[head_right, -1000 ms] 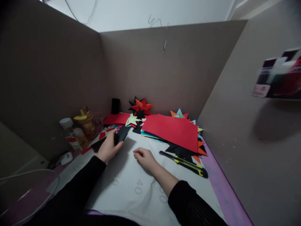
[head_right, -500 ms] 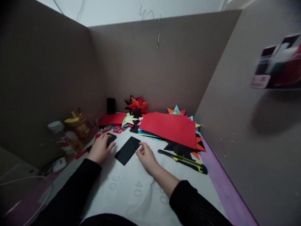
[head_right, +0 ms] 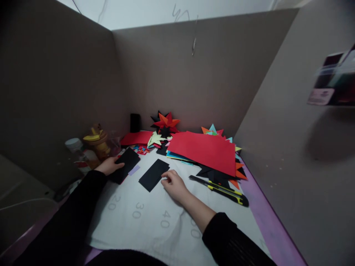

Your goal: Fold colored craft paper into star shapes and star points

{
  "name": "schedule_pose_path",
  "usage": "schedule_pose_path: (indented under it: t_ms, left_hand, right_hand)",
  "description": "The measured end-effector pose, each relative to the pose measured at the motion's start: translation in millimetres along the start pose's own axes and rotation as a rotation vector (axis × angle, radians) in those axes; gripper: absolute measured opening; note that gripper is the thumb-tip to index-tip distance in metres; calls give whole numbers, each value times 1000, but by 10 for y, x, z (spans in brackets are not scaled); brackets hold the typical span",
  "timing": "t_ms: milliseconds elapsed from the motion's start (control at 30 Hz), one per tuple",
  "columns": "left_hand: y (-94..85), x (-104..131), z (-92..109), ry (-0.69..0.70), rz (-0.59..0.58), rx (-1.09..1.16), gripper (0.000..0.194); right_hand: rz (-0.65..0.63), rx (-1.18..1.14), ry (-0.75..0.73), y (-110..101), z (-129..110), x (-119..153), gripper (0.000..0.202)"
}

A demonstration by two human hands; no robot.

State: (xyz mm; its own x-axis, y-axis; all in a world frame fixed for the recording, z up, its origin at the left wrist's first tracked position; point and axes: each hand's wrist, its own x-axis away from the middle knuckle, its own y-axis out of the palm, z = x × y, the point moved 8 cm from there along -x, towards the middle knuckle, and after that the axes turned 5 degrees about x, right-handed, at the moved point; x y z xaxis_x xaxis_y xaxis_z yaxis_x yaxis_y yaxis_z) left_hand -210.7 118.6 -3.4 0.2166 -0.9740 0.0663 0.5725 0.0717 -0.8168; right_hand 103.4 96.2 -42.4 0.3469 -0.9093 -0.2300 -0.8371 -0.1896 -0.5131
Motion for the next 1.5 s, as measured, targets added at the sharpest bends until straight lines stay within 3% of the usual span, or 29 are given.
schedule_pose_path:
  t_ms: [100,167,267,333,367,433,500,567,700,800,900,967,1033,1100,1200,1267,1333,1433,1500]
  left_hand:
    - [-284,237,326,76,235,-79,30]
    - [-251,386,668,193,273,-9,36]
    - [235,492,1138,318,84,145,36]
    - [679,490,1258,267,-49,52,32]
    - [869,479,1275,243,-86,-18,30]
    - [1082,442,1271,228,-50,-163,33]
    - [1171,394,1226,211,-24,-212,39]
    - [1234,349,1168,193,-93,-148,41]
    - [1321,315,1134,184,-270,294,33]
    - [1302,332,1125,127,-235,693,34]
    - [1234,413,1201,113,-126,1094,59]
    - [1193,494,1339,183,-114,1339,69]
    - [1179,559,1469,242,-168,1468,63]
    - [1126,572,1492,271,-185,1473,60]
    - [859,498,1303,353,-19,1294,75]
    - [716,440,1160,417,48,1067,90]
    - [772,388,1072,436,-57,881,103]
    - [1008,368,1006,399,-261,849,108]
    - [1090,366,997,371,-269,873,104]
  right_hand:
    - [13,-20,-45,-17,-90,31,15]
    - [34,-128,-36,-28,-111,43,21]
    - [101,-423,104,-51,33,29,44]
    - [185,-539,215,-88,187,20,55]
    - [228,-555,262,-110,258,22,57]
    - [278,-563,333,-124,358,37,56]
    - [252,-599,355,-59,377,55,53]
    - [214,-653,328,34,330,80,52]
    - [136,-693,265,197,221,119,53]
    - [194,-694,281,172,257,113,61]
    - [265,-701,284,74,267,67,71]
    - [199,-666,215,25,152,-1,64]
    - [127,-526,131,-71,-1,-60,45]
    - [169,-302,95,-274,-89,-96,28]
    - [274,-50,-37,-589,-210,-137,29]
    - [197,60,-92,-607,-210,-179,31]
    - [111,111,-110,-550,-154,-202,35]
    - [90,57,-42,-483,-10,-182,45]
    - [106,-27,39,-455,97,-146,51]
